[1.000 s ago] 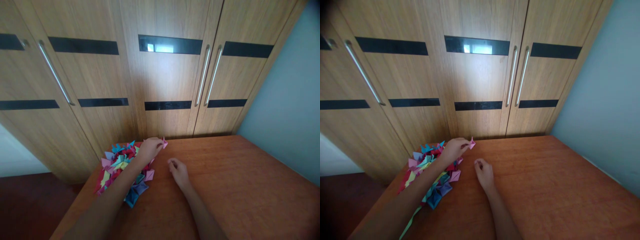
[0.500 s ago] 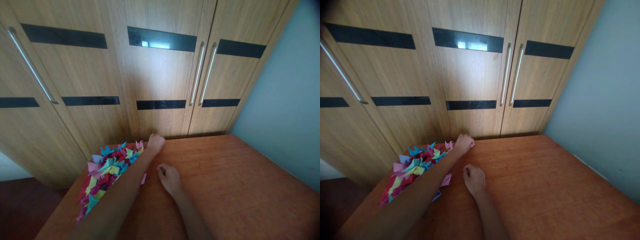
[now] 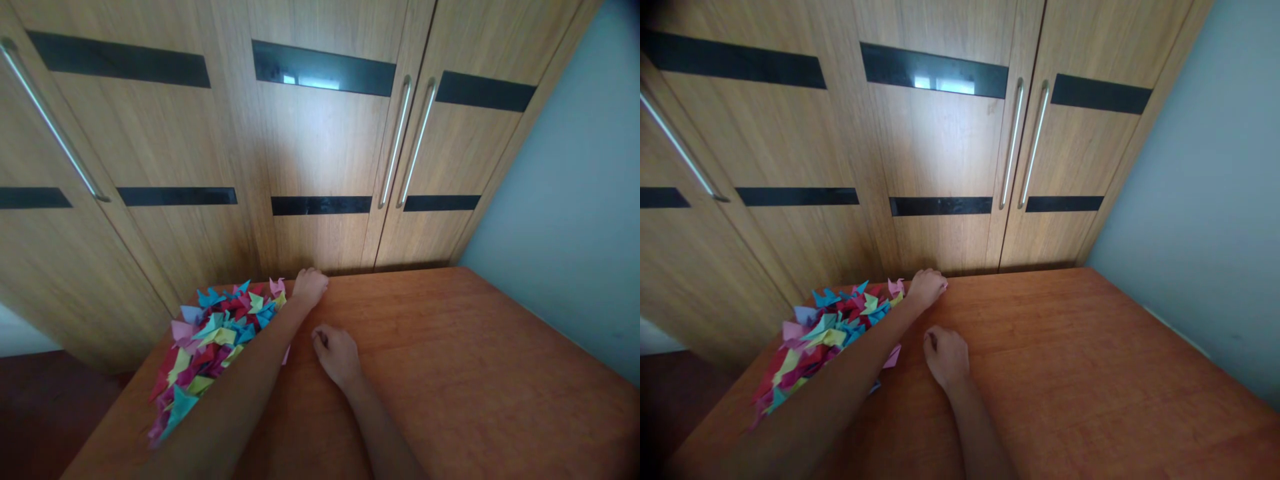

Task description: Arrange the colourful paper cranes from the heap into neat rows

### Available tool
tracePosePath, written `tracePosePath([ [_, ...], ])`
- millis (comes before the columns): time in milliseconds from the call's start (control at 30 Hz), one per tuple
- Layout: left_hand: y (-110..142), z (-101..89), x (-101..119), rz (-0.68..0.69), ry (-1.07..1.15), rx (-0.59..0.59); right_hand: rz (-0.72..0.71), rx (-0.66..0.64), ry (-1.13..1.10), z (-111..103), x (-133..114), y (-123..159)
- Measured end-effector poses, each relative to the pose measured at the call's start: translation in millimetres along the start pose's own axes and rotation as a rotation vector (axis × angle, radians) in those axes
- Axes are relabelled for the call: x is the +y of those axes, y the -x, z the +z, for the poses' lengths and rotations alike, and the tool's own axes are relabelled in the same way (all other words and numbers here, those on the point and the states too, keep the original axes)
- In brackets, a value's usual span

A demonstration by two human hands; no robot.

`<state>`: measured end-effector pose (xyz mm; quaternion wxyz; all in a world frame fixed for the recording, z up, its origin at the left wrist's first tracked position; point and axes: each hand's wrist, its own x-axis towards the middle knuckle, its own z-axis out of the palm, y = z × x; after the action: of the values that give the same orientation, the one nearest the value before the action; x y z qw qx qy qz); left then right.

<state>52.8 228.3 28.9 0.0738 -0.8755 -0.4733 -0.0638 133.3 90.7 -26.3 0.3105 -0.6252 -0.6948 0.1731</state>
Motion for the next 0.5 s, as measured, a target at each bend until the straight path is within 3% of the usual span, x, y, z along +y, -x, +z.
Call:
tracePosePath([
  [200,3,-1.3,-2,-0.011,-0.004,0.029,0.009,0.014,0.016,0,-1,0],
  [500,2,-19.6,-14,-0.054,-0.015,0.054,-0.007,0.025,0.012,-1,-2,1],
])
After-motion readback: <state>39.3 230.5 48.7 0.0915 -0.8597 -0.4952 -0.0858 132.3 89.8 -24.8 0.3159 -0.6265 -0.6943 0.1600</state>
